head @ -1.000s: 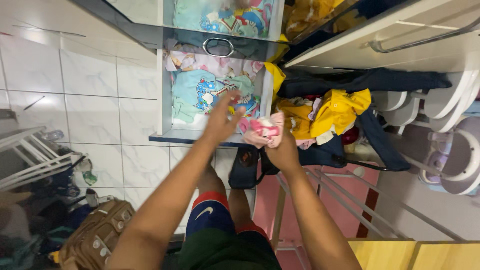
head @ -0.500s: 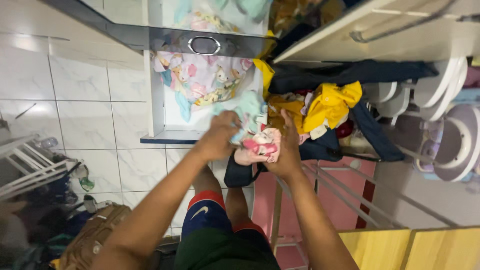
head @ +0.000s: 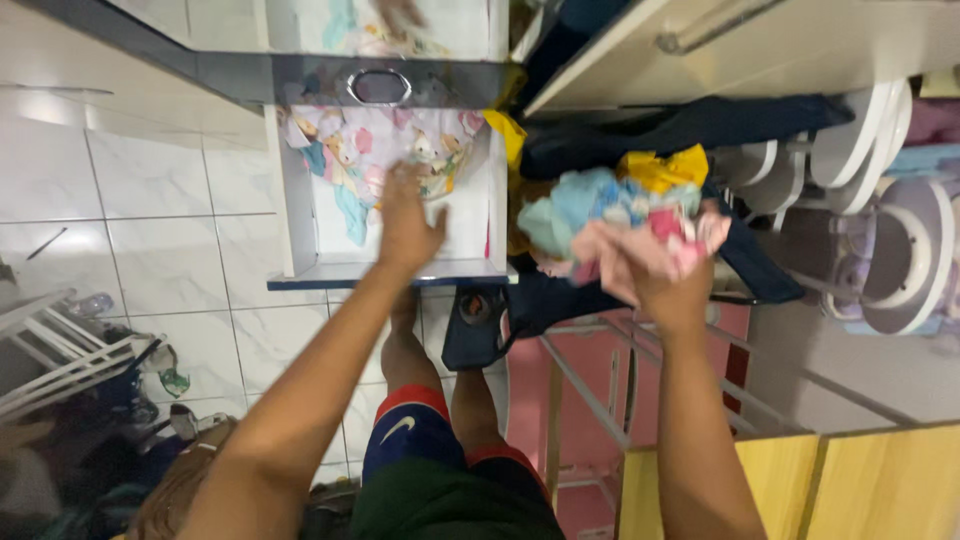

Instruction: The person folds several items of clothing and places them individually into a dresser drawer.

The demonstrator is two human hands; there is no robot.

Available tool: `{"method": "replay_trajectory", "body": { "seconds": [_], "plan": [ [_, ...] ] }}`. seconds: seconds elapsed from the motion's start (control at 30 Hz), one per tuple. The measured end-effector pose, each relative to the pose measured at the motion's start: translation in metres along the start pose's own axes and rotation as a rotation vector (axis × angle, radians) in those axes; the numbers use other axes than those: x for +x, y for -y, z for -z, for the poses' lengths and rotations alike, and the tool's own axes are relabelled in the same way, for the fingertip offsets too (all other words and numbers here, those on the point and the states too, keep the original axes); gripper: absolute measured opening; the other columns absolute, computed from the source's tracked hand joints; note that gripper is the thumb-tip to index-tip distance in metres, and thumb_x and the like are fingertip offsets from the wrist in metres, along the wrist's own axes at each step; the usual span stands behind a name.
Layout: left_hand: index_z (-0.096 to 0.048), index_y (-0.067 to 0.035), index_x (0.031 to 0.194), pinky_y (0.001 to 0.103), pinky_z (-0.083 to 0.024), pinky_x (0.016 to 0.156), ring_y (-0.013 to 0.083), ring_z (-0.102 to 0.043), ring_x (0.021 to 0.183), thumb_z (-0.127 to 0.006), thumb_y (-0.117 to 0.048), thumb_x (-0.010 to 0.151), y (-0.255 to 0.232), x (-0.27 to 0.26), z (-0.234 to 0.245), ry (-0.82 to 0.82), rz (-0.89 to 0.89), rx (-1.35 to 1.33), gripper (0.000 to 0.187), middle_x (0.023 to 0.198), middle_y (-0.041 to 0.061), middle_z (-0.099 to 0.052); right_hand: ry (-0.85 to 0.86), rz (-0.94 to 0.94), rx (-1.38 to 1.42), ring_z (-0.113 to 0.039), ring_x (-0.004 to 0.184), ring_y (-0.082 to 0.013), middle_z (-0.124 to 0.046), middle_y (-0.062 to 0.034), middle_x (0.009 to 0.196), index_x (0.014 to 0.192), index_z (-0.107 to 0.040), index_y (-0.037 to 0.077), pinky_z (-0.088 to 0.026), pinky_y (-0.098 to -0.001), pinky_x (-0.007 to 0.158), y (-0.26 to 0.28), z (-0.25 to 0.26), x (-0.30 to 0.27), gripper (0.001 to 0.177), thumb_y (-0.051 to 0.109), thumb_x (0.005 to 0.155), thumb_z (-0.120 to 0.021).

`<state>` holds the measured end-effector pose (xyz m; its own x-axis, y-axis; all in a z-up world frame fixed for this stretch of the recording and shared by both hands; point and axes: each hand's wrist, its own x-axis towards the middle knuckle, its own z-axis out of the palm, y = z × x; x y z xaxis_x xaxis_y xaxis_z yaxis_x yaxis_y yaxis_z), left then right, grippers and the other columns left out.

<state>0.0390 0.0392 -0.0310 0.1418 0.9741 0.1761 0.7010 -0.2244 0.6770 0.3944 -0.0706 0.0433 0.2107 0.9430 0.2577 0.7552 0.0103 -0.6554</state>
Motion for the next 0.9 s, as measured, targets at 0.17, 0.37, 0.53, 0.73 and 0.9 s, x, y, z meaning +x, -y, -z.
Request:
{"method": "replay_trajectory", "body": {
  "seconds": [0.17,0.37,0.53,0.73,0.9],
  "plan": [
    [-0.033,-0.003,0.150,0.056,-0.035,0.109,0.0561,-0.022,0.144,-0.083,-0.018,0.079,0.045,0.015,0.017,0.097,0.413,0.214,0.087,0.156,0.035,-0.008,0.151,-0.171,-0.207,-0.026,0.141,-0.0550,-0.010,-0.0352,0.161,0.158,-0.016,0.001,-0.034,-0.0663,0.110,-0.048,-0.036,0.010,0.121,0.052,0.072,-0.086],
    [-0.037,-0.023,0.157,0.050,-0.039,0.113,0.0520,-0.016,0.150,-0.083,-0.017,0.079,0.063,0.029,0.035,0.172,0.504,0.220,0.091,0.165,0.030,0.005,0.676,-0.303,-0.392,-0.024,0.149,-0.0482,-0.011,-0.0265,0.168,0.160,-0.032,0.012,-0.035,-0.0693,0.108,-0.054,-0.079,-0.003,0.100,0.045,0.079,-0.079],
    [-0.011,0.006,0.154,0.047,-0.032,0.120,0.0501,-0.020,0.147,-0.097,-0.026,0.073,0.153,0.045,-0.016,-0.253,0.432,-0.108,0.122,0.157,0.031,-0.017,0.398,-0.096,-0.266,-0.041,0.141,-0.0444,-0.038,-0.0259,0.161,0.149,-0.049,0.005,-0.043,-0.0585,0.107,-0.020,-0.097,-0.010,0.071,0.030,0.087,-0.073],
    [-0.035,0.009,0.137,0.036,-0.047,0.107,0.0290,-0.063,0.122,-0.096,-0.038,0.070,0.206,0.072,-0.046,-0.333,0.813,-0.400,0.102,0.134,0.019,-0.062,0.250,0.122,-0.083,-0.055,0.128,-0.0424,-0.060,-0.0205,0.140,0.128,-0.063,0.003,-0.043,-0.0490,0.110,0.058,-0.122,0.004,0.043,0.014,0.087,-0.071],
    [-0.066,0.004,0.122,0.040,-0.054,0.093,0.0303,-0.068,0.107,-0.080,-0.056,0.087,0.201,0.075,-0.024,0.094,0.885,-0.186,0.070,0.117,0.020,-0.072,0.267,0.149,0.025,-0.056,0.126,-0.0405,-0.062,-0.0182,0.136,0.127,-0.063,0.005,-0.044,-0.0462,0.109,0.101,-0.156,0.011,0.041,0.009,0.087,-0.071]
  ]
}}
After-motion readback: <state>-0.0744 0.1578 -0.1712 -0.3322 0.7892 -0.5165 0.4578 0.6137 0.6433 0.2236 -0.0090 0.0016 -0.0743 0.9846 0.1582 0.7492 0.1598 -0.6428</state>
